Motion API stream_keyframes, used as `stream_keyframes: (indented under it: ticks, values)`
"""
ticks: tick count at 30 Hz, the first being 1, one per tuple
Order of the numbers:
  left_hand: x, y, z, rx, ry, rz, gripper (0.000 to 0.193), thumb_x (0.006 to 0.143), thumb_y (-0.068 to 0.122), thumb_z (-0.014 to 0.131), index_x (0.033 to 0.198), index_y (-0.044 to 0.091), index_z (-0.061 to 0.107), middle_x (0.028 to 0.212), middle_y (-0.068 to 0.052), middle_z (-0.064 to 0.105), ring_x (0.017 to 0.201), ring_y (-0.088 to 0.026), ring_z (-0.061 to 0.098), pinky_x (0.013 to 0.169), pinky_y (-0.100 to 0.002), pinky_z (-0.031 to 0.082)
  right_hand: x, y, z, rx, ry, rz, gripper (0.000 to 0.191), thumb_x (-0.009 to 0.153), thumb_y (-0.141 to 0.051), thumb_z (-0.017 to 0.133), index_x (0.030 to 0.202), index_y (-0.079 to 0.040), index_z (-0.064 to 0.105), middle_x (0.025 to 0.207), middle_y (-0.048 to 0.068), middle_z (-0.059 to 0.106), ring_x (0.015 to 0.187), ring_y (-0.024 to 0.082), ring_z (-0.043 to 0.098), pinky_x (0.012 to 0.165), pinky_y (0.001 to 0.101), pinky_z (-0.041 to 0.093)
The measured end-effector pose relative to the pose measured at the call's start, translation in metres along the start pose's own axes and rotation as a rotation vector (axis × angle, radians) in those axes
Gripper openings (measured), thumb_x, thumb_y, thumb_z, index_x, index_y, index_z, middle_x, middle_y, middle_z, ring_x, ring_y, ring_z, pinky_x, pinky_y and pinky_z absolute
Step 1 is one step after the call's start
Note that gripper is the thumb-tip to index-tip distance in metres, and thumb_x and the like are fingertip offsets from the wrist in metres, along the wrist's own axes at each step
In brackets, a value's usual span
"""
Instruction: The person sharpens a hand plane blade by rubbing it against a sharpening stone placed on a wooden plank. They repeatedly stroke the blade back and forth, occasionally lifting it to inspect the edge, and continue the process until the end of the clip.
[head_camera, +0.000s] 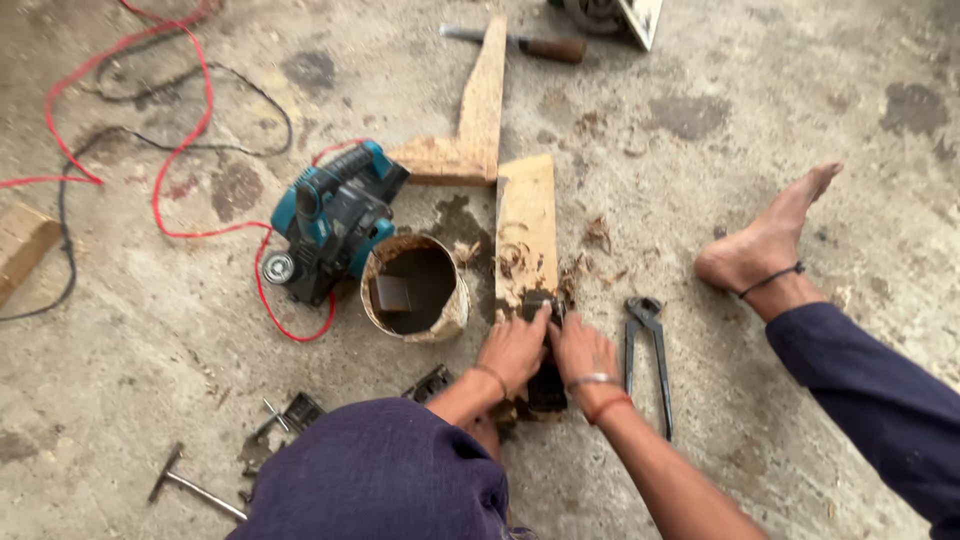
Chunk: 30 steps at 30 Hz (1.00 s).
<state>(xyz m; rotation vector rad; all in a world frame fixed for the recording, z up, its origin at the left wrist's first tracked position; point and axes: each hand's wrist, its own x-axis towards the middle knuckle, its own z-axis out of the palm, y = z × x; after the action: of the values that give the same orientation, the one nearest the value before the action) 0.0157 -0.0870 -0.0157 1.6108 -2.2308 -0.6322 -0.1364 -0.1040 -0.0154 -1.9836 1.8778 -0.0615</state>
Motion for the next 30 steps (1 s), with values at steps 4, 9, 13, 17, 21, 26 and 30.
stream_keyframes:
  ticks: [4,9,13,17,21,26,30]
  values:
    - [0.021,-0.004,-0.012,-0.015,-0.169,-0.103,0.073,0.090,0.016,0.069,0.153,0.005,0.035,0.092,-0.024,0.069,0.089,-0.043,0.069,0.081,-0.053,0.054,0.016,-0.009,-0.008,0.000,-0.015,0.067,0.045,0.102,-0.047,0.049,0.099,-0.003,0.059,0.082,0.026,0.071,0.076,0.045,0.070,0.064,0.0545,0.057]
    - [-0.059,0.033,0.002,-0.082,-0.308,-0.129,0.077,0.095,0.019,0.068,0.158,0.005,0.027,0.099,-0.028,0.068,0.091,-0.046,0.066,0.081,-0.055,0.052,-0.072,0.009,0.002,-0.017,-0.088,0.057,0.045,0.100,-0.050,0.048,0.101,-0.006,0.057,0.082,0.025,0.071,0.076,0.046,0.071,0.067,0.0562,0.056]
    - [-0.066,0.039,0.002,-0.077,-0.375,-0.130,0.074,0.094,0.013,0.063,0.158,0.003,0.028,0.091,-0.025,0.070,0.087,-0.043,0.069,0.082,-0.051,0.054,-0.083,0.010,0.000,-0.080,-0.154,0.106,0.045,0.102,-0.051,0.048,0.099,-0.007,0.057,0.074,0.021,0.071,0.067,0.038,0.068,0.061,0.0501,0.054]
    - [-0.009,0.018,-0.009,0.048,-0.149,-0.024,0.073,0.090,0.005,0.062,0.155,-0.003,0.031,0.084,-0.022,0.067,0.078,-0.038,0.070,0.074,-0.049,0.057,-0.016,-0.007,-0.013,-0.044,-0.089,0.036,0.044,0.106,-0.046,0.046,0.093,-0.007,0.060,0.062,0.009,0.063,0.050,0.020,0.056,0.045,0.0329,0.047]
    - [0.020,0.005,-0.015,0.067,-0.175,-0.064,0.071,0.090,0.008,0.065,0.154,-0.001,0.035,0.084,-0.020,0.068,0.081,-0.037,0.069,0.077,-0.049,0.057,0.016,-0.011,-0.018,-0.021,-0.162,0.103,0.043,0.107,-0.045,0.047,0.096,-0.005,0.060,0.060,0.006,0.058,0.047,0.017,0.051,0.042,0.0326,0.045]
    - [-0.043,0.038,-0.001,-0.043,-0.489,-0.227,0.076,0.096,-0.001,0.055,0.163,0.002,0.018,0.078,-0.015,0.064,0.068,-0.026,0.067,0.062,-0.041,0.063,-0.061,0.015,-0.001,0.039,-0.226,0.074,0.045,0.109,-0.042,0.036,0.095,-0.007,0.058,0.057,0.008,0.055,0.046,0.016,0.048,0.040,0.0313,0.042]
    - [-0.058,0.047,0.006,0.004,-0.448,-0.145,0.076,0.094,0.001,0.060,0.160,-0.001,0.023,0.076,-0.014,0.063,0.066,-0.025,0.062,0.068,-0.040,0.059,-0.079,0.024,0.012,-0.135,-0.070,-0.013,0.047,0.104,-0.049,0.042,0.092,-0.006,0.059,0.056,0.011,0.059,0.045,0.018,0.043,0.044,0.0361,0.040]
